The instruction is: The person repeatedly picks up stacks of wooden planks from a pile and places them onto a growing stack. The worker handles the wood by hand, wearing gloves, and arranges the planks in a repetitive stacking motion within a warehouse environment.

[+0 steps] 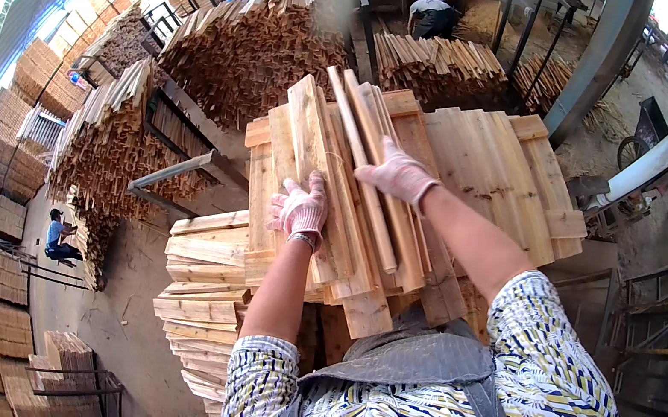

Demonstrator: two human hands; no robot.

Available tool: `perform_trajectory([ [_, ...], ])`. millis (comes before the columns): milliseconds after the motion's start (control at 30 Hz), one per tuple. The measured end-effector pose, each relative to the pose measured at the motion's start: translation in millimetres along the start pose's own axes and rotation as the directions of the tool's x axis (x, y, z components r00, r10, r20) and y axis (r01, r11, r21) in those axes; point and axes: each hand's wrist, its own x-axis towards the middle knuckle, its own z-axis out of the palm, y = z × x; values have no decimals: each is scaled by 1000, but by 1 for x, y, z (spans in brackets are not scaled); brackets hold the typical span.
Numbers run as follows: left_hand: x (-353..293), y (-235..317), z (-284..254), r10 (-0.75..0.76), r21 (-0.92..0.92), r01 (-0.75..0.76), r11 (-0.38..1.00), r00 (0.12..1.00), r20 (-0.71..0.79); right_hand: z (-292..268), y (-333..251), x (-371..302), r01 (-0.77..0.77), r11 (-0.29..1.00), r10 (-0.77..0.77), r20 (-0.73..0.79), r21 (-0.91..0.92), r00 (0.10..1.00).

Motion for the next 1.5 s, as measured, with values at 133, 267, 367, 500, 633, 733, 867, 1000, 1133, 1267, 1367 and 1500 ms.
perform_trajectory([
  [133,-7,0,-4,-8,14,7,1000,999,41,2,72,14,-72,876,33,89,477,995],
  [267,-7,-3,-8,10,-8,-9,1000,999,46,30,27,6,-121,993,119,-92,-9,989],
  [367,-14,4,-14,27,-6,-27,1000,997,79,23,15,1,-119,977,103,-95,-175,990],
  [500,-14,-2,-20,-14,14,13,1000,996,85,55,-21,-1,-216,951,183,-160,-222,970],
  [633,-10,-1,-16,1,33,-3,999,998,65,37,-26,4,-278,946,240,-215,-165,947],
  [733,-19,3,-12,5,12,-5,1000,998,57,30,-18,2,-231,966,201,-223,-120,954],
  [867,-15,7,-6,15,7,-15,1000,999,39,16,37,11,50,972,15,-272,229,962],
  [1000,-21,8,-7,15,15,-15,1000,999,38,-40,74,-16,191,858,-74,-253,476,965],
  [1133,-19,3,-2,24,12,-24,1000,1000,3,-115,68,-63,260,896,-89,-428,360,899],
  [1267,-20,8,7,27,3,-27,1000,1000,-8,-166,103,-77,626,740,-310,-702,245,641],
  [1367,-25,15,2,25,9,-25,1000,1000,12,-159,155,-72,719,638,-318,-757,274,571],
  [1500,-25,32,8,70,-25,-69,997,997,23,-117,232,-35,723,579,-111,-841,377,529],
])
